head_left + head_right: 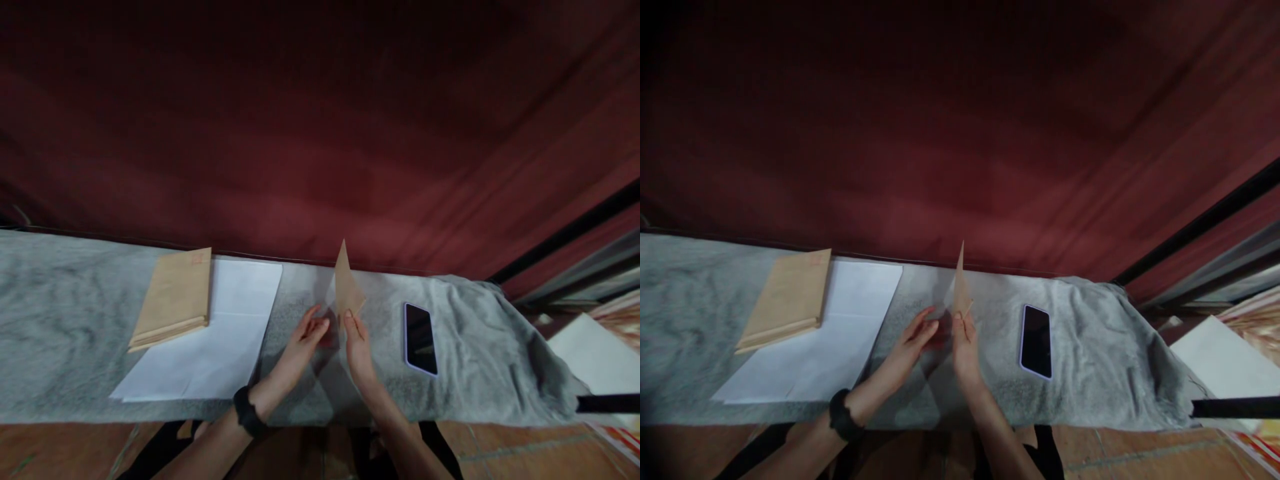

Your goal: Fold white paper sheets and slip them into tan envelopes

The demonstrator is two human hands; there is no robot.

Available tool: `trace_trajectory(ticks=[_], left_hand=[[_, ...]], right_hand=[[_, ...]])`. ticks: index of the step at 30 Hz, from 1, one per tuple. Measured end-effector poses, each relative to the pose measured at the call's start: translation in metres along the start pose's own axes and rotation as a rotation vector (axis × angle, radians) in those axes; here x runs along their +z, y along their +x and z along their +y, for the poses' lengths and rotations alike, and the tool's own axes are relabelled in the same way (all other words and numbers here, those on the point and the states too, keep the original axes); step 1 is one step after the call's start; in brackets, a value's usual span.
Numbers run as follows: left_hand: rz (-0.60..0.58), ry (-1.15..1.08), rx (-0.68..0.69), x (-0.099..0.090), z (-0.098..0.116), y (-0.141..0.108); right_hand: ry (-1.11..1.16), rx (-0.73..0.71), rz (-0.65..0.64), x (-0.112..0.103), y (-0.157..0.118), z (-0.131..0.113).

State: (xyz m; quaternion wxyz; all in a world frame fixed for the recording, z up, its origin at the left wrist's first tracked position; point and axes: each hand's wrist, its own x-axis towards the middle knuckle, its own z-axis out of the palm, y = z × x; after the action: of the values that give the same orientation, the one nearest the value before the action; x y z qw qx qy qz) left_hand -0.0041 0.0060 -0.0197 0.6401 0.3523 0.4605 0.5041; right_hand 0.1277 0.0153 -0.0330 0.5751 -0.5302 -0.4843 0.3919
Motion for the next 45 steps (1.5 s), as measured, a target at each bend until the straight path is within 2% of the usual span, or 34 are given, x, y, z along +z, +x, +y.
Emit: trace_trajectory(ticks=[2, 4, 9, 14, 20, 22, 25, 28, 32, 33, 35, 39, 42, 45], left_hand=[[-0.060, -0.174, -0.159, -0.002, 0.001, 0.000], [-0.073, -0.298, -0.246, -0.003, 0.003, 0.000], [-0.127, -0.346, -0.286, -0.002, 0.004, -0.001], [-0.136, -0.115, -0.204, -0.013, 0.007, 0.001], [-0.212, 0.313, -0.207, -0.043, 0.012, 0.010], [-0.248, 0.374, -0.219, -0.050, 0.012, 0.012], [-0.273, 0.433, -0.210, -0.056, 0.010, 0.010], [-0.187, 0.641, -0.128, -0.056, 0.013, 0.003], [0.099, 1.268, 0.023, -0.052, 0.027, -0.006], [0.132, 1.369, 0.061, -0.050, 0.030, -0.006], [0.107, 1.430, 0.183, -0.046, 0.031, -0.002], [-0.047, 1.369, 0.509, -0.033, 0.012, 0.020], [-0.152, 1.413, 0.570, -0.025, -0.007, 0.038], [-0.162, 1.492, 0.574, -0.019, -0.016, 0.054]], right_hand=[[0.110, 0.117, -0.023, 0.006, -0.005, -0.002], [0.215, 0.203, -0.033, 0.012, -0.014, -0.005], [0.290, 0.218, -0.081, 0.020, -0.030, -0.015], [0.181, 0.218, -0.087, 0.003, -0.024, -0.004], [0.062, 0.251, 0.120, -0.033, 0.002, 0.024], [-0.011, 0.214, 0.084, -0.035, 0.006, 0.025], [-0.114, 0.085, -0.062, -0.028, 0.001, 0.023], [-0.290, -0.101, -0.266, -0.015, -0.013, 0.022], [-0.620, -0.277, -0.458, -0.006, -0.032, 0.024], [-0.677, -0.302, -0.482, -0.005, -0.034, 0.024], [-0.721, -0.324, -0.503, -0.005, -0.033, 0.024], [-0.605, -0.261, -0.416, -0.006, -0.019, 0.019], [-0.475, -0.161, -0.282, -0.004, -0.007, 0.017], [-0.402, -0.086, -0.132, -0.001, 0.000, 0.019]])
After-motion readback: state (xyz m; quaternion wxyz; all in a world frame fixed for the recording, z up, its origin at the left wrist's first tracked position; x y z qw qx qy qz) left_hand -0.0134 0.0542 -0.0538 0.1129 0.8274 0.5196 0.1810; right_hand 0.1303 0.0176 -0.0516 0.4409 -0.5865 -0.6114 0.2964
